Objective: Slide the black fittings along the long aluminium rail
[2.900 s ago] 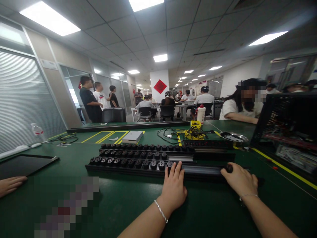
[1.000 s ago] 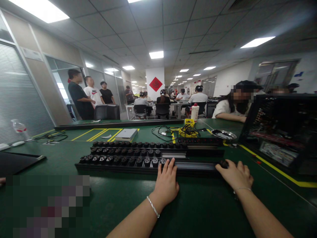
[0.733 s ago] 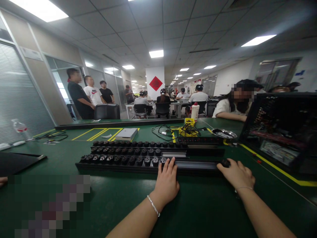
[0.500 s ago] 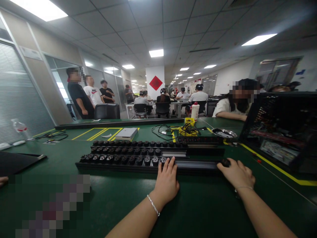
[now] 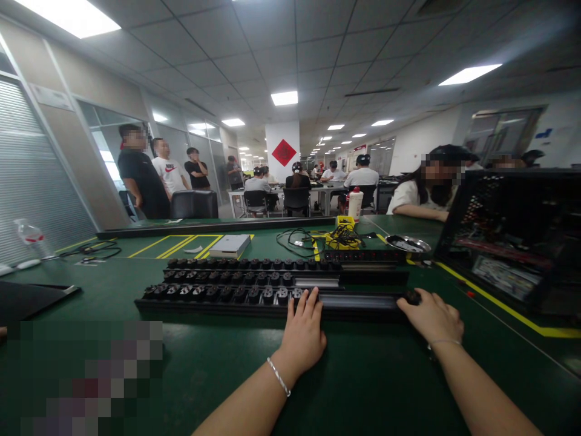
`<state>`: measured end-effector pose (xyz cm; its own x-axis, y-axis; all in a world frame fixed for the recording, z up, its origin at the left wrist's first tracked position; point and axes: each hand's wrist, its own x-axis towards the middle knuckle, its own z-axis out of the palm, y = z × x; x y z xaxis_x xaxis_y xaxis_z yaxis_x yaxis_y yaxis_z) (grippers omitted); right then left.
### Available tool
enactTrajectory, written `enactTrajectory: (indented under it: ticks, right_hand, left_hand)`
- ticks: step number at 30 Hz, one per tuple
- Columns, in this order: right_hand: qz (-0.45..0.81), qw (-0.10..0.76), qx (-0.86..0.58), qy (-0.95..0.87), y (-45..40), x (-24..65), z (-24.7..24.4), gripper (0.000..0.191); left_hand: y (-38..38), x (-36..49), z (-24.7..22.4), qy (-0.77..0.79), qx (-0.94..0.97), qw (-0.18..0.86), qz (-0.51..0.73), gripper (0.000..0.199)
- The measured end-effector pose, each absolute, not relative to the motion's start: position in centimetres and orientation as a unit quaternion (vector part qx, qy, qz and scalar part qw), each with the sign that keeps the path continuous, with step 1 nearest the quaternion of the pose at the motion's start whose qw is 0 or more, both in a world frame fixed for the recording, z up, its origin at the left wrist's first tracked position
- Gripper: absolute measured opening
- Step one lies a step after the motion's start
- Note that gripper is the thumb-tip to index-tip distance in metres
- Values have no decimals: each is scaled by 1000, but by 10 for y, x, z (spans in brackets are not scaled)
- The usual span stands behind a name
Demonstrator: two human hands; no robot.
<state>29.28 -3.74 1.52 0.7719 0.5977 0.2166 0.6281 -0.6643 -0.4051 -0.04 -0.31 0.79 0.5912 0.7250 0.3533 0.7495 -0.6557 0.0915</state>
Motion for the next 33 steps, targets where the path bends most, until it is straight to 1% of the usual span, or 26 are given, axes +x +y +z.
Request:
enactTrajectory:
  ticks: [9, 21, 27, 33]
  right_hand:
    - [-56, 230, -909, -344, -40, 294, 12, 71]
    - [-21, 239, -910, -338, -41, 301, 17, 74]
    - [-32, 260, -905, -335, -40, 301, 13, 73]
    - [-14, 253, -912, -322, -40, 300, 17, 75]
  left_hand:
    - [-2, -1, 6, -408, -892, 36, -193, 57]
    - [-3, -1, 9, -409, -892, 29, -188, 58]
    - [-3, -1, 9, -415, -892, 32, -179, 60]
    - [-3, -1, 8, -407, -894, 34, -186, 59]
